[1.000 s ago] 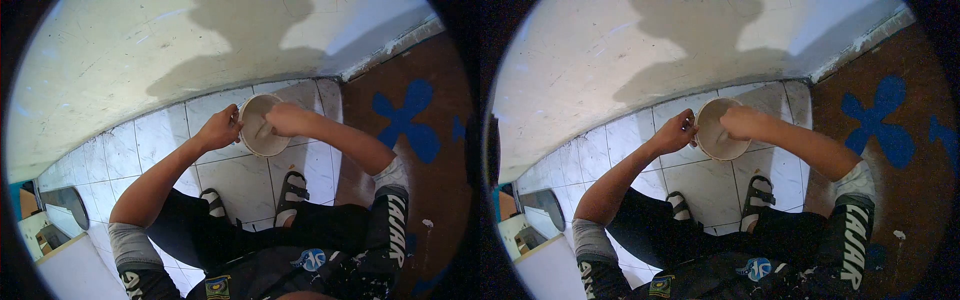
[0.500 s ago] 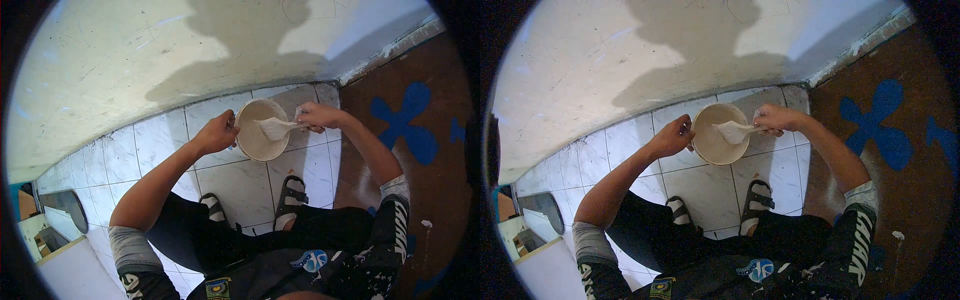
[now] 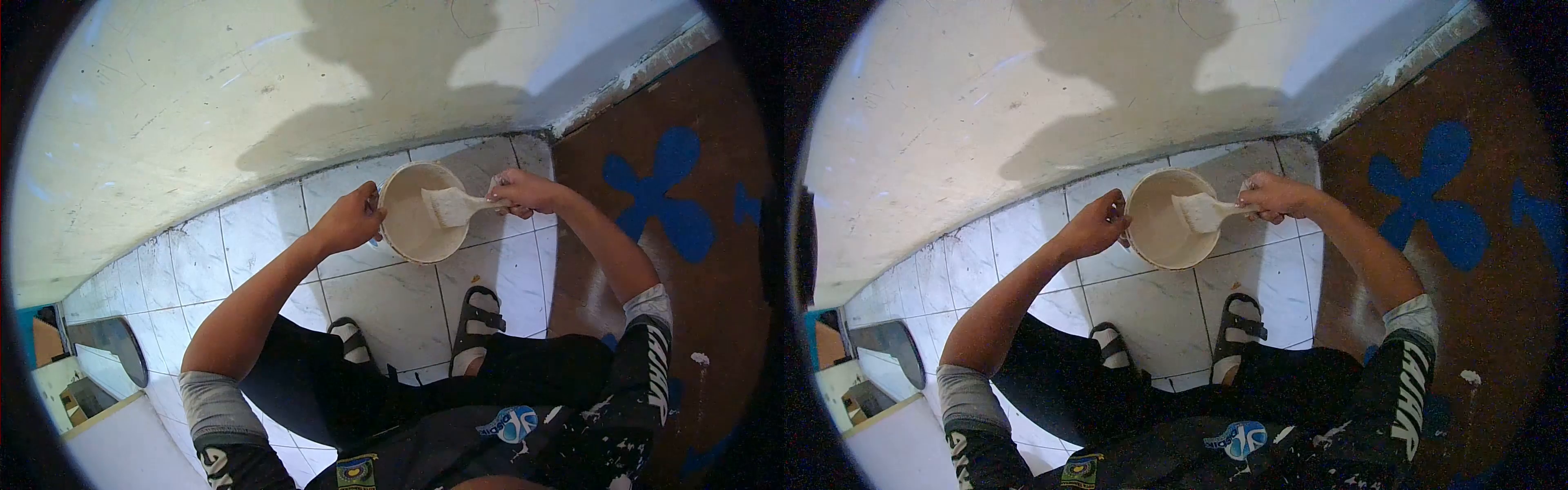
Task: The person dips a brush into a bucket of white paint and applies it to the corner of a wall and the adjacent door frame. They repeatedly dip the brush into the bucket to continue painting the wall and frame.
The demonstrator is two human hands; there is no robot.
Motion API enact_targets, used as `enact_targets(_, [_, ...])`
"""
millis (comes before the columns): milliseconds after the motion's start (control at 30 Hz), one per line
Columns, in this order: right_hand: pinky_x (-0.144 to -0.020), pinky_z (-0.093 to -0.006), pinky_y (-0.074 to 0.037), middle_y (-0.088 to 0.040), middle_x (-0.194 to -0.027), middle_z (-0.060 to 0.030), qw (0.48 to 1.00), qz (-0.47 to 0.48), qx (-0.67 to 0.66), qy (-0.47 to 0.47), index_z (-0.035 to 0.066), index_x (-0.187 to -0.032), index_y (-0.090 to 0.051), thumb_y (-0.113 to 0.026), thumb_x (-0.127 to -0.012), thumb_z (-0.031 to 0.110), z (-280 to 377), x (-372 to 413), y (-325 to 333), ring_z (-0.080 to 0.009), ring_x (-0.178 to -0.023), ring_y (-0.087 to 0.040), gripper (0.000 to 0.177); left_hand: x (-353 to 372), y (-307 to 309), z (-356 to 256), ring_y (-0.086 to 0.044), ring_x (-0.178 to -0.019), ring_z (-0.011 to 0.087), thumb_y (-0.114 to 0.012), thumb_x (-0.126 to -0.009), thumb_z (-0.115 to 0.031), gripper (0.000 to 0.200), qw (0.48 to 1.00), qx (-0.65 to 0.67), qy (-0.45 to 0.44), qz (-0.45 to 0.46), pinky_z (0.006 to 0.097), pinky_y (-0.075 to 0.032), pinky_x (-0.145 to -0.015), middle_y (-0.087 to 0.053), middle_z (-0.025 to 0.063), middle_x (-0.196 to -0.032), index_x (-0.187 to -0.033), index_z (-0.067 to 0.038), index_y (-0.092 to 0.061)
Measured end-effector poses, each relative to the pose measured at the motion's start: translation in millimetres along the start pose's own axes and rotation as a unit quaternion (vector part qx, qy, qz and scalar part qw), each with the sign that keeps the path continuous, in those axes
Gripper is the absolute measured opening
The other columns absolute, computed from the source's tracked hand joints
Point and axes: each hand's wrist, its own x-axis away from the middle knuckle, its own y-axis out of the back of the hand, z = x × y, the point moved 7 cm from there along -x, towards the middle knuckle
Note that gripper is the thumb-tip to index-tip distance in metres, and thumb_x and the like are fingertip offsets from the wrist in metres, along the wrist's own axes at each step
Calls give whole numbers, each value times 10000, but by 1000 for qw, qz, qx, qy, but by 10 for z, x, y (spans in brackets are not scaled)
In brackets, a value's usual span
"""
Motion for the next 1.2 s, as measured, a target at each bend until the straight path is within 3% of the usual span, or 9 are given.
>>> enact_targets(67, [-328,-224,-232,-598,-714,-100,998,-8,-46,-35,7,-987,-541,-580,-901,177,-57,8,4,-34,-384,-338,195,-18,-19,32,-672,-751,254,-520,-938,-156,203,1000,10,1,0,376,-521,-706,-631,190,-825,-1006,28,-469])
enact_targets(300, [-338,-232,-266,-601,-719,-82,998,14,-52,-24,-5,-963,-556,-564,-909,214,-96,24,-30,-39,-397,-367,226,-29,-18,53,-677,-750,245,-526,-941,-154,193,1000,9,-5,6,370,-522,-691,-630,181,-806,-982,23,-462])
enact_targets(467, [-350,-235,-273,-601,-718,-84,1000,-2,16,-1,-11,-959,-555,-564,-920,199,-38,51,-55,-38,-399,-355,214,-15,-7,47,-671,-750,251,-529,-940,-164,204,1000,5,-1,7,371,-521,-697,-634,186,-806,-985,23,-463])
enact_targets(600, [-343,-230,-252,-574,-671,-50,1000,-9,-4,3,4,-923,-562,-603,-895,183,-34,42,-49,-41,-407,-360,186,-6,-8,15,-665,-771,265,-535,-937,-184,229,1000,27,3,6,381,-520,-711,-639,197,-820,-991,29,-469])
enact_targets(667, [-351,-235,-261,-577,-679,-50,996,-36,81,17,3,-926,-567,-600,-891,180,-22,26,-22,-47,-421,-377,183,-9,-9,15,-665,-786,270,-534,-937,-183,232,1000,18,-6,1,383,-519,-717,-641,200,-825,-997,32,-472])
enact_targets(800, [-356,-240,-273,-569,-676,-40,999,-15,39,17,7,-920,-568,-600,-885,185,-12,62,-68,-52,-434,-389,184,4,5,-10,-664,-814,278,-531,-937,-177,232,1000,-11,5,3,386,-517,-728,-646,209,-842,-1013,36,-479])
enact_targets(867, [-370,-242,-304,-594,-707,-46,994,-40,90,37,-11,-929,-574,-612,-892,224,13,62,-62,-67,-445,-408,242,7,-4,-18,-662,-806,276,-534,-937,-179,232,1000,-8,5,1,386,-516,-724,-646,211,-843,-1014,33,-480])
enact_targets(1100, [-407,-259,-359,-606,-718,-38,993,-27,100,49,20,-917,-588,-627,-874,210,9,74,-128,-76,-483,-443,198,-4,-9,4,-657,-787,270,-540,-938,-189,237,1000,-19,7,5,386,-509,-710,-646,212,-839,-1016,27,-482])
enact_targets(1200, [-469,-288,-417,-619,-735,-42,975,-51,180,121,14,-908,-585,-647,-851,195,77,96,-168,-119,-522,-493,200,27,15,-21,-657,-789,267,-539,-937,-192,237,1000,-14,11,3,379,-506,-707,-645,208,-832,-1011,27,-486])
